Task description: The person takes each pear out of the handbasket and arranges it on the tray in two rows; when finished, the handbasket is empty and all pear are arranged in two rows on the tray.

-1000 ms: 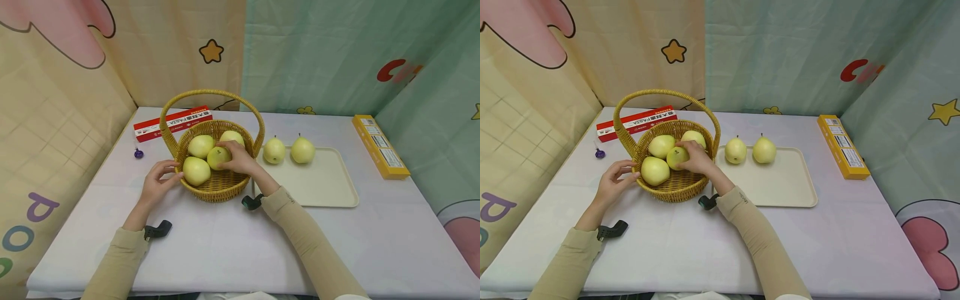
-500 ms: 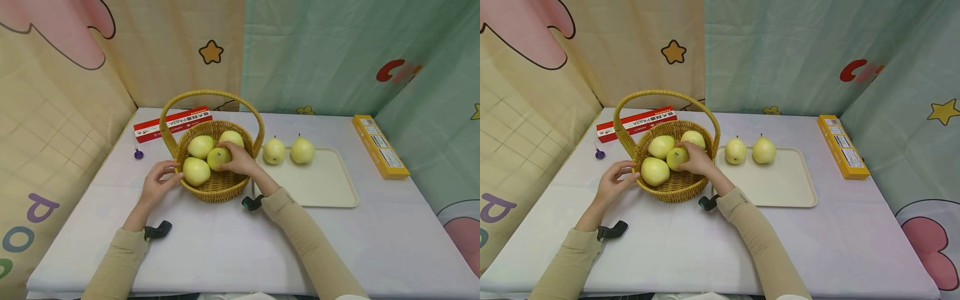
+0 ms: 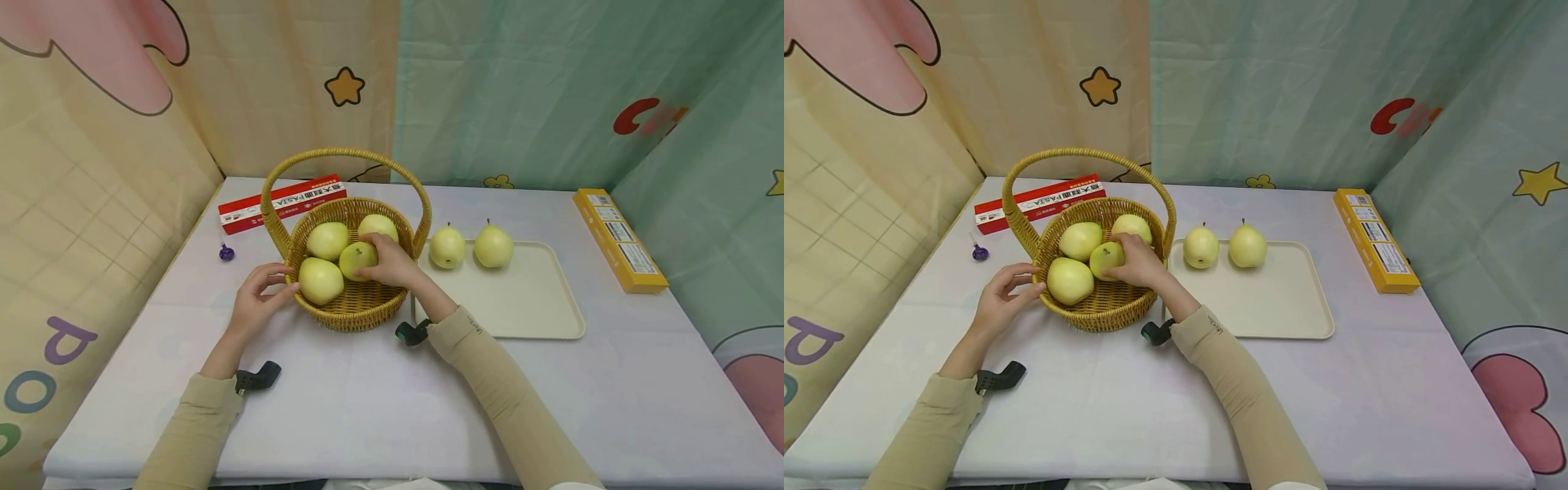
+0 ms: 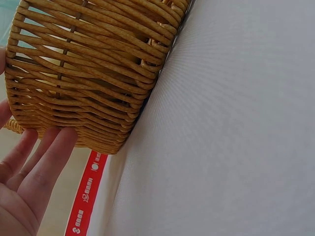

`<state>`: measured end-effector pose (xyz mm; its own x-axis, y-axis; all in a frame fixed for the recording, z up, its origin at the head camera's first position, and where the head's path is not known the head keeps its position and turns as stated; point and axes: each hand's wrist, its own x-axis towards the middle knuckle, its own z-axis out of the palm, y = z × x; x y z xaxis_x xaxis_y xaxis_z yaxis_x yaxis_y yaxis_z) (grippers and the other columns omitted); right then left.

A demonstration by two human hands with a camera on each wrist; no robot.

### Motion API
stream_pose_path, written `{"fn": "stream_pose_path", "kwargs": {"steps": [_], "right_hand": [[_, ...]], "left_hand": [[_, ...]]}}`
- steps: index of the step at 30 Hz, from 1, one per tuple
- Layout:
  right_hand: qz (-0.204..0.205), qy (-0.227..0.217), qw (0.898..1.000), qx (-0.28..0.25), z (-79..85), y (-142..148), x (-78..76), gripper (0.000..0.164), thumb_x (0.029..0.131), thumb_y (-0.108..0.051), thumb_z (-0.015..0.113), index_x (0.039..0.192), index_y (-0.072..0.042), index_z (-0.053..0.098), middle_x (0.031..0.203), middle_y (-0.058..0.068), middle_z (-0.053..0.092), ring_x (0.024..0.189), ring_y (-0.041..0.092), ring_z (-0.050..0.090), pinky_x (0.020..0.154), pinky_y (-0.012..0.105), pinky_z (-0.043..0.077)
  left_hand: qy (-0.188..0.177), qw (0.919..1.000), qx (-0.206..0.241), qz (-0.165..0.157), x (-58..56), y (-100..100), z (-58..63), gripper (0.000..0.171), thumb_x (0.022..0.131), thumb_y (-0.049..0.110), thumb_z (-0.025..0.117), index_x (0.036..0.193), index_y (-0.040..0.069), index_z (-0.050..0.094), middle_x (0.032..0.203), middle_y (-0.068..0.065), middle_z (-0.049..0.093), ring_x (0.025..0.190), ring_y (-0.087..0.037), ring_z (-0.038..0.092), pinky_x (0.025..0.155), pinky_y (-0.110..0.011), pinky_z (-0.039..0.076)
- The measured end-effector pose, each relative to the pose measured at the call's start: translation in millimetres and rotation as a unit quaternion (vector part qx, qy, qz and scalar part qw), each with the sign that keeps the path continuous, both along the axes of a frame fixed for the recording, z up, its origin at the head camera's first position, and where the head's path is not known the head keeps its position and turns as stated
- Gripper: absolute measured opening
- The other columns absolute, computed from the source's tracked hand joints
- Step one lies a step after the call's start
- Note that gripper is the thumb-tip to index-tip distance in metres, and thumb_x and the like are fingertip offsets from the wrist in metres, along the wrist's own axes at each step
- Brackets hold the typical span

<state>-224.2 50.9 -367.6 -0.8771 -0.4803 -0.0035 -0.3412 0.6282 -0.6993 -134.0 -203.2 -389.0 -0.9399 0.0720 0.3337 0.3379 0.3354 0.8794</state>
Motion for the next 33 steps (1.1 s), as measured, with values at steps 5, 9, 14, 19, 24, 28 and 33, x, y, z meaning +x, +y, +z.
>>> {"fn": "stream_pose_path", "kwargs": {"steps": [5, 9, 14, 19, 24, 28, 33], "right_hand": [[-0.003, 0.005, 1.000, -0.007, 0.3, 1.6, 0.0, 0.071, 0.083, -0.030, 0.072, 0.140, -0.004, 0.038, 0.139, 0.016, 0.041, 0.128, 0.028, 0.039, 0.106, 0.039, 0.033], [-0.005, 0.001, 1.000, -0.026, 1.2, 4.7, 1.2, 0.070, 0.085, -0.031, 0.070, 0.141, -0.006, 0.038, 0.139, 0.016, 0.041, 0.127, 0.028, 0.040, 0.105, 0.040, 0.034], [-0.006, 0.011, 0.998, -0.057, 4.1, 11.9, 6.2, 0.068, 0.085, -0.031, 0.069, 0.141, -0.008, 0.039, 0.139, 0.016, 0.042, 0.124, 0.028, 0.042, 0.102, 0.041, 0.037], [0.016, 0.030, 0.994, -0.102, 18.1, 26.7, 18.3, 0.068, 0.084, -0.027, 0.072, 0.140, -0.005, 0.041, 0.137, 0.015, 0.043, 0.119, 0.027, 0.046, 0.098, 0.039, 0.042], [0.072, 0.008, 0.982, -0.174, 44.7, 53.3, 35.2, 0.067, 0.084, -0.015, 0.072, 0.140, -0.002, 0.039, 0.138, 0.013, 0.041, 0.118, 0.025, 0.048, 0.097, 0.038, 0.043], [0.106, -0.009, 0.971, -0.213, 62.5, 82.3, 45.9, 0.063, 0.085, -0.009, 0.069, 0.141, -0.005, 0.040, 0.138, 0.010, 0.041, 0.116, 0.022, 0.050, 0.097, 0.036, 0.044], [0.110, -0.022, 0.953, -0.280, 71.6, 122.7, 52.6, 0.061, 0.085, -0.001, 0.066, 0.140, -0.002, 0.040, 0.131, 0.010, 0.049, 0.108, 0.024, 0.054, 0.088, 0.033, 0.050]], "left_hand": [[0.003, 1.0000, 0.001, -0.002, -0.4, 0.1, -0.5, 0.032, 0.087, 0.000, 0.064, 0.116, -0.010, 0.056, 0.122, -0.021, 0.049, 0.099, -0.012, 0.054, 0.075, -0.013, 0.049], [0.005, 1.0000, 0.002, -0.002, -0.3, 0.4, -0.6, 0.032, 0.086, -0.001, 0.064, 0.115, -0.010, 0.056, 0.121, -0.020, 0.050, 0.099, -0.011, 0.054, 0.075, -0.014, 0.050], [0.006, 1.0000, 0.003, -0.003, -0.4, 0.5, -1.0, 0.032, 0.086, -0.001, 0.064, 0.115, -0.010, 0.056, 0.120, -0.020, 0.050, 0.098, -0.010, 0.054, 0.075, -0.014, 0.050], [0.006, 0.9999, 0.008, -0.004, -1.1, 0.2, -1.6, 0.032, 0.086, -0.002, 0.064, 0.115, -0.010, 0.056, 0.120, -0.020, 0.050, 0.098, -0.010, 0.054, 0.074, -0.014, 0.050], [0.004, 1.0000, 0.005, -0.001, -0.8, -0.2, -1.6, 0.032, 0.086, -0.001, 0.064, 0.115, -0.010, 0.056, 0.120, -0.021, 0.050, 0.099, -0.011, 0.054, 0.074, -0.014, 0.050], [0.002, 1.0000, 0.002, 0.000, -0.8, -0.4, -1.2, 0.032, 0.087, 0.000, 0.064, 0.116, -0.009, 0.056, 0.122, -0.021, 0.050, 0.099, -0.012, 0.054, 0.075, -0.014, 0.049], [-0.001, 1.0000, 0.003, 0.000, -0.7, -0.2, -0.9, 0.032, 0.087, 0.000, 0.064, 0.116, -0.010, 0.056, 0.122, -0.021, 0.049, 0.099, -0.010, 0.053, 0.075, -0.014, 0.049]]}}
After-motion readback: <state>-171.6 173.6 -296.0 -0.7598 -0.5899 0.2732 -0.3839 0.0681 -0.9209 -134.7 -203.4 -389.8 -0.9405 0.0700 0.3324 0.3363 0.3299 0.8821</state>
